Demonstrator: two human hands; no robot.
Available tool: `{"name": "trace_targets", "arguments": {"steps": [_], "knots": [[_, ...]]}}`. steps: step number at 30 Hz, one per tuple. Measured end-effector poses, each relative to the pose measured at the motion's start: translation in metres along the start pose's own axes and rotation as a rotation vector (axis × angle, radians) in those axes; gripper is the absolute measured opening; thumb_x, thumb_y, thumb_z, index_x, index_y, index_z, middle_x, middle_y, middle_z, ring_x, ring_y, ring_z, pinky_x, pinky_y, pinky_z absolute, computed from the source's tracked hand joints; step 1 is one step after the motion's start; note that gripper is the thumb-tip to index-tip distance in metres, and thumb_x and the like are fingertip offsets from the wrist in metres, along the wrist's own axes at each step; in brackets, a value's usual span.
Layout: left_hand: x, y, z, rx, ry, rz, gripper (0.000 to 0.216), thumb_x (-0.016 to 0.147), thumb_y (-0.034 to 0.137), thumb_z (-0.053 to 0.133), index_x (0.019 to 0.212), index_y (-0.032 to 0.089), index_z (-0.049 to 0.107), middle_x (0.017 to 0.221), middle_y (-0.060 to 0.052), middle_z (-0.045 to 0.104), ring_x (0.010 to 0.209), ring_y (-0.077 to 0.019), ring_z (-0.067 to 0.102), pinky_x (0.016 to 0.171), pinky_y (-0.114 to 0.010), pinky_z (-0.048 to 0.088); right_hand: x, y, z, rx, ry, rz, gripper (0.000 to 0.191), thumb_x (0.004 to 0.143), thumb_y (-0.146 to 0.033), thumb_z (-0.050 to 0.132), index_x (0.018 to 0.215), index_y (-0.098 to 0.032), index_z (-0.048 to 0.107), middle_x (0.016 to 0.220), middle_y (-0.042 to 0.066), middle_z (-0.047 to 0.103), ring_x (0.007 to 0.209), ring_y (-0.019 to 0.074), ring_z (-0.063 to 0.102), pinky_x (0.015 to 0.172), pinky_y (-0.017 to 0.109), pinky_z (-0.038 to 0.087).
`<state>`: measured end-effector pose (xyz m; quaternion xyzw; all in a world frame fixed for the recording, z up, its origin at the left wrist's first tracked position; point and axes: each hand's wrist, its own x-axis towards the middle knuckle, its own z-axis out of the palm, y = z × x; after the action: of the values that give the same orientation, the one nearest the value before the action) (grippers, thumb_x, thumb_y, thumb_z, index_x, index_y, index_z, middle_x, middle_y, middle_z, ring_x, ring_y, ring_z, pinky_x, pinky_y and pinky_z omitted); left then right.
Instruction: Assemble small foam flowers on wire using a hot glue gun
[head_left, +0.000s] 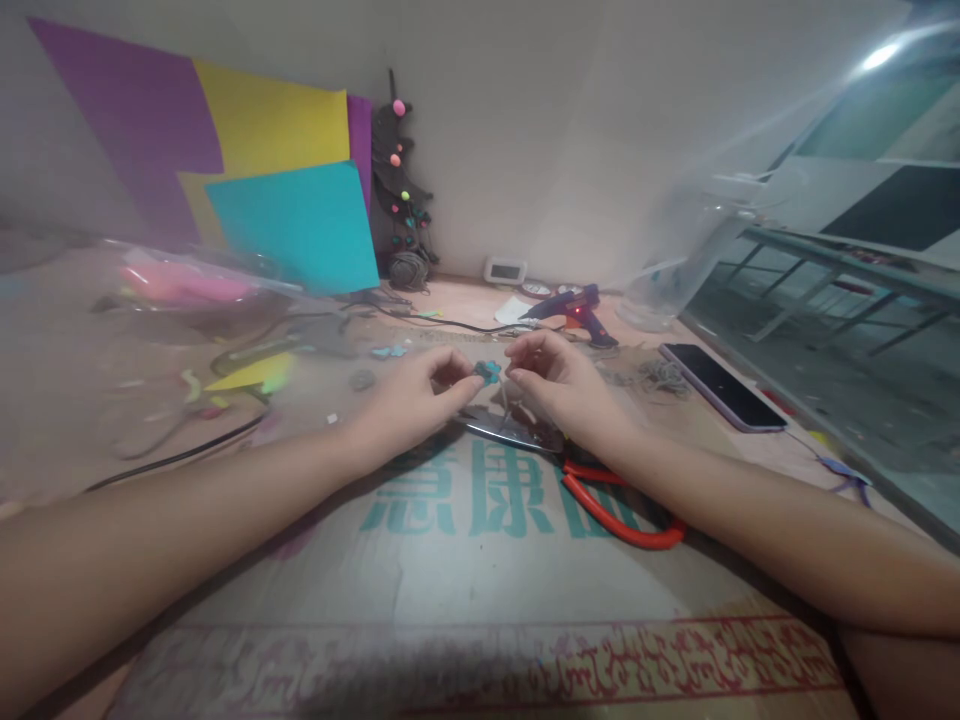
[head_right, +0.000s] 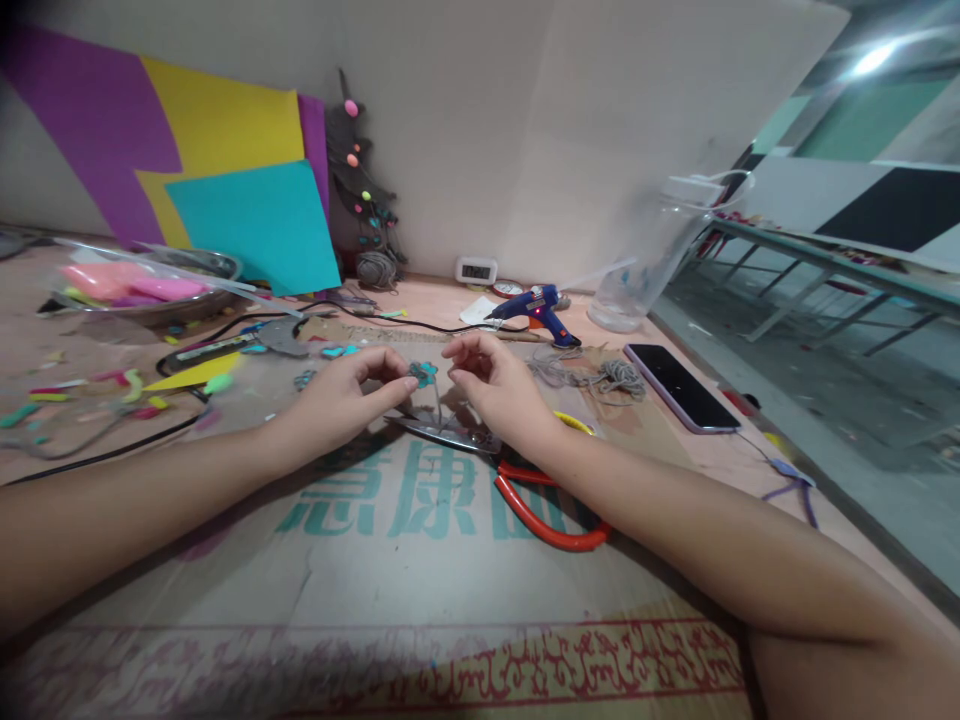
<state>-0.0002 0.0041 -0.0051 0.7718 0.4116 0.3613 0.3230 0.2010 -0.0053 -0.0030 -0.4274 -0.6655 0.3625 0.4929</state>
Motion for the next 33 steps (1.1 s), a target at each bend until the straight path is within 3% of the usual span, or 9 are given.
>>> {"name": "trace_targets", "arguments": {"steps": [8,14,19,33], "knots": [[-0.0008,0.0023,-0.0004,-0.002,0.006,-0.008,0.02,0.087,0.038,0.057,0.08,0.019,0.059,0.079,0.0,0.065,0.076,-0.0178,0.061,0.07,-0.03,0.045,0.0005,-0.0037,0.0023,-0.039,0.007,-0.012,0.013,0.077,-0.016,0.063,0.088,-0.02,0.058,0.082,0.0,0.063,0.077,0.0136,0.06,0.073,0.031,0.049],[-0.0013,0.0035,-0.0009,0.004,0.006,-0.012,0.02,0.087,0.037,0.057,0.079,0.019,0.059,0.079,-0.001,0.066,0.076,-0.0182,0.061,0.07,-0.03,0.045,-0.0013,-0.0026,0.0012,-0.055,0.003,-0.012,0.013,0.082,-0.022,0.061,0.093,-0.02,0.056,0.079,-0.002,0.056,0.069,0.0119,0.055,0.065,0.029,0.045],[-0.0007,0.0022,-0.0005,0.007,0.006,-0.011,0.02,0.087,0.037,0.057,0.079,0.019,0.058,0.078,-0.001,0.066,0.076,-0.0182,0.061,0.07,-0.03,0.046,0.0006,0.0031,-0.0006,-0.064,0.003,-0.013,0.018,0.077,-0.016,0.06,0.094,-0.021,0.054,0.075,-0.005,0.046,0.066,0.0113,0.05,0.062,0.027,0.042],[-0.0008,-0.0019,0.0013,0.009,0.001,0.0,0.021,0.087,0.039,0.057,0.081,0.019,0.058,0.078,-0.001,0.067,0.074,-0.0178,0.063,0.066,-0.029,0.046,-0.0033,-0.0012,-0.0002,-0.059,-0.013,0.022,0.014,0.077,-0.013,0.052,0.082,-0.025,0.045,0.066,-0.005,0.045,0.058,0.0127,0.045,0.051,0.026,0.038]]}}
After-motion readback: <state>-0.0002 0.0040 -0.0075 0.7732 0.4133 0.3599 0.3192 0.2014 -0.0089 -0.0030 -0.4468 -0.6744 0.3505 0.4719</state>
